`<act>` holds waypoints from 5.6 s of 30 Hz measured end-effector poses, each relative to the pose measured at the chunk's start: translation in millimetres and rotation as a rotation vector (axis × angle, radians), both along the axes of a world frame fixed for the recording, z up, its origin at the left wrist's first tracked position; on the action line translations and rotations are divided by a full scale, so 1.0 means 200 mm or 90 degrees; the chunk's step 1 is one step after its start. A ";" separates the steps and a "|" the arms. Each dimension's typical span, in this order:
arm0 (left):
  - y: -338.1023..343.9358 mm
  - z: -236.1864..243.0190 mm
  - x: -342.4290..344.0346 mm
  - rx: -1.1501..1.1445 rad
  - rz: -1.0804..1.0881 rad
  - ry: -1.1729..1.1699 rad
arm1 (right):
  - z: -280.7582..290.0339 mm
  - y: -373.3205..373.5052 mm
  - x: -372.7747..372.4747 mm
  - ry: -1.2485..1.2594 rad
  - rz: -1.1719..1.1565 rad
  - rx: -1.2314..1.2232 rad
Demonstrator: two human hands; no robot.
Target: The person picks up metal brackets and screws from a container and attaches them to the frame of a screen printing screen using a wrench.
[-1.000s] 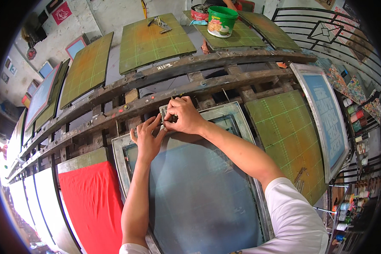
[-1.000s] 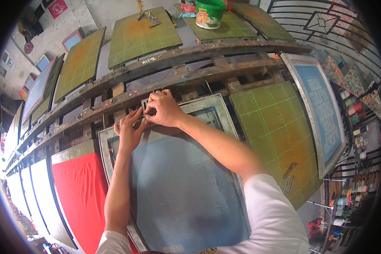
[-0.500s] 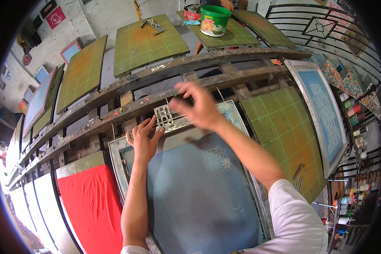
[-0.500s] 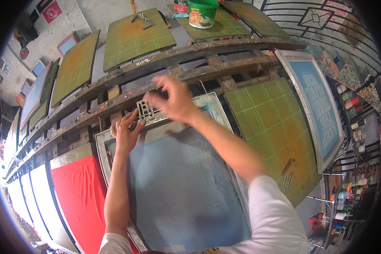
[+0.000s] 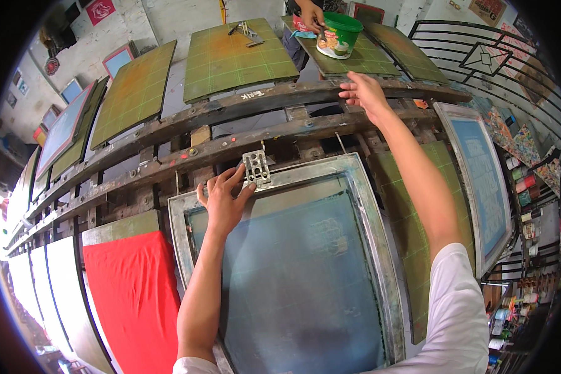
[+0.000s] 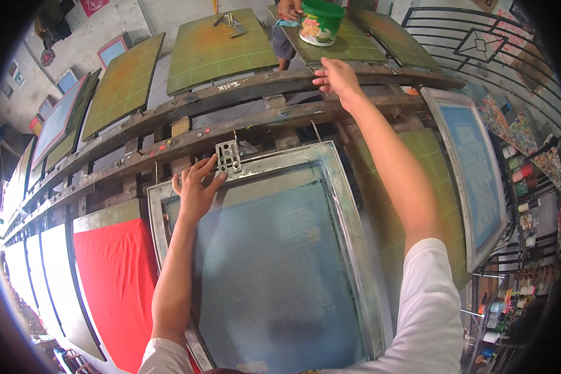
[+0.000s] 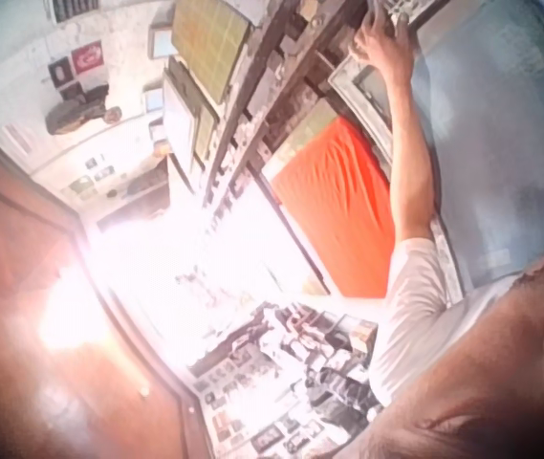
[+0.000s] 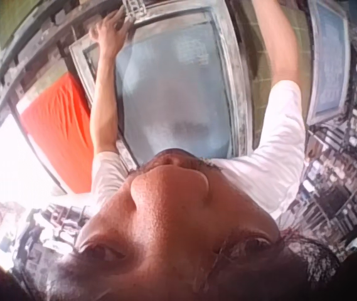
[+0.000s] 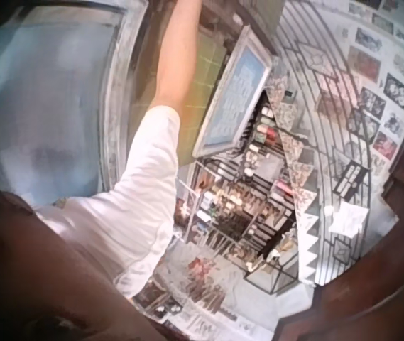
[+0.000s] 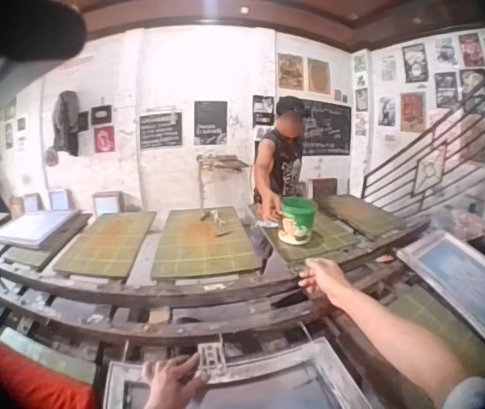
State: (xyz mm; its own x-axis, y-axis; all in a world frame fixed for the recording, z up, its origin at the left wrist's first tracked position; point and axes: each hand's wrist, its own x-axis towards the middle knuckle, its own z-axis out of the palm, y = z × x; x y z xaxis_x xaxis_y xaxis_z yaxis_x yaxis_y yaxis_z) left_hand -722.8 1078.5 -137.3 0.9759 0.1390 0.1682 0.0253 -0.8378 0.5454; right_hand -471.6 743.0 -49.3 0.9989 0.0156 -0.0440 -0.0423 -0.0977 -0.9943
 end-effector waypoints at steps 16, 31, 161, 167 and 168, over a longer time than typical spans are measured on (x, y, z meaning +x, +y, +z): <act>-0.02 -0.02 0.00 0.003 -0.003 -0.002 | -0.07 0.11 0.38 0.052 0.008 0.168; -0.01 -0.05 0.00 0.006 0.013 -0.023 | 0.01 0.16 -0.64 -0.055 0.032 0.314; -0.01 -0.03 0.00 0.008 0.011 -0.010 | -0.30 0.80 -1.23 0.382 0.326 0.198; -0.01 -0.03 0.01 0.012 0.013 -0.002 | -0.24 0.52 -1.27 0.035 0.274 -0.097; 0.00 -0.02 0.00 0.016 0.016 0.004 | -0.21 0.45 -1.18 -0.028 0.305 -0.188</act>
